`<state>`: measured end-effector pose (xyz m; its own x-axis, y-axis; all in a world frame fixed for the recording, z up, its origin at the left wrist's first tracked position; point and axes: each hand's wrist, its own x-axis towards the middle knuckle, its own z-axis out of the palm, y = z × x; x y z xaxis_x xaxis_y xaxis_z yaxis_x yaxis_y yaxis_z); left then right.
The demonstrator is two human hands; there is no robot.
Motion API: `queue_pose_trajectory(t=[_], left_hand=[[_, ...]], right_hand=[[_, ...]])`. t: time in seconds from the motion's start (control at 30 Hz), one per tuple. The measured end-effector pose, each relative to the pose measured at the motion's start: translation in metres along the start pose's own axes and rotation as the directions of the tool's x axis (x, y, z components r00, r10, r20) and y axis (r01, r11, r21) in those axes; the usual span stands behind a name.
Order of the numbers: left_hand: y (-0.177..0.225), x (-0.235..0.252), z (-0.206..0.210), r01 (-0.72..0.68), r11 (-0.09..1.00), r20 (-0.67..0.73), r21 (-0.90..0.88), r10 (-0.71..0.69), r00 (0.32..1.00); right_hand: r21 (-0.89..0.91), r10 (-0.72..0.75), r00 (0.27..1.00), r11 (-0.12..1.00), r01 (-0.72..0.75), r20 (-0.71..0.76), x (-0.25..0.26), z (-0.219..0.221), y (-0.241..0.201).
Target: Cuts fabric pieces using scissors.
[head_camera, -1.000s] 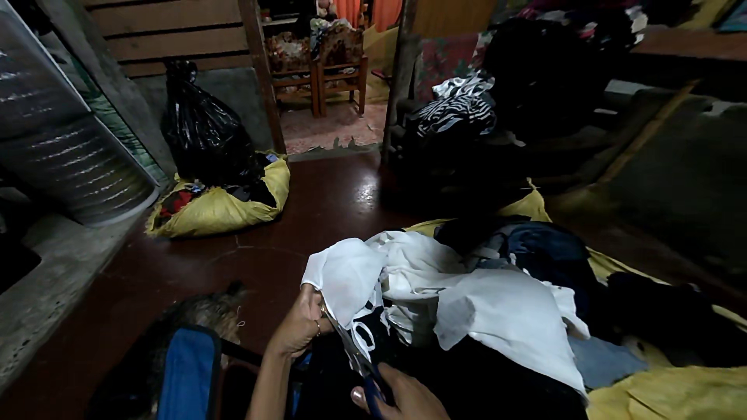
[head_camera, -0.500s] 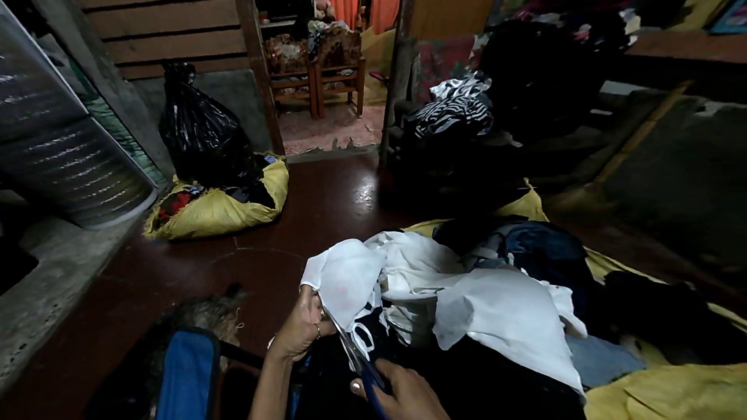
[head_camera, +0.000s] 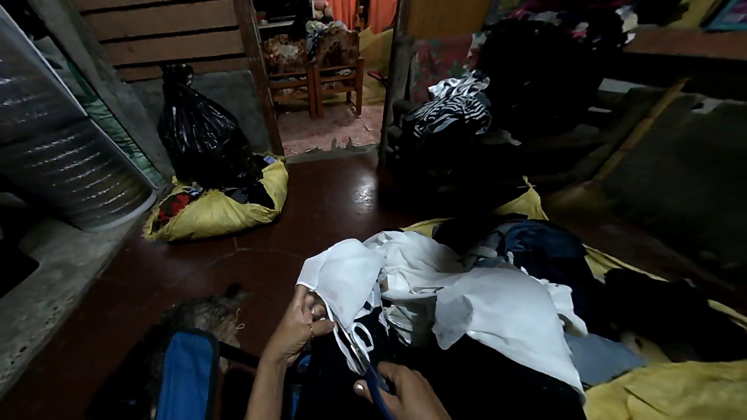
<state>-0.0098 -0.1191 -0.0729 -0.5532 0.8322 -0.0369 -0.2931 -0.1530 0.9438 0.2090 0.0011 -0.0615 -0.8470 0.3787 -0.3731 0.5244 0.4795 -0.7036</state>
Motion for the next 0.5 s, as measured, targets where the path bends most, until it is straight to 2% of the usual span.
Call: queue_pose_trajectory(t=[0.23, 0.5], left_hand=[[-0.004, 0.003, -0.001, -0.032, 0.999, -0.008, 0.003, 0.032, 0.999], [-0.01, -0.002, -0.007, -0.072, 0.996, 0.127, -0.05, 0.078, 0.989]], right_hand=[[0.012, 0.014, 0.999, 1.0, -0.015, 0.033, 0.0, 0.001, 0.0], [0.123, -0.03, 0.98, 0.992, 0.005, 0.197, 0.007, 0.001, -0.002]])
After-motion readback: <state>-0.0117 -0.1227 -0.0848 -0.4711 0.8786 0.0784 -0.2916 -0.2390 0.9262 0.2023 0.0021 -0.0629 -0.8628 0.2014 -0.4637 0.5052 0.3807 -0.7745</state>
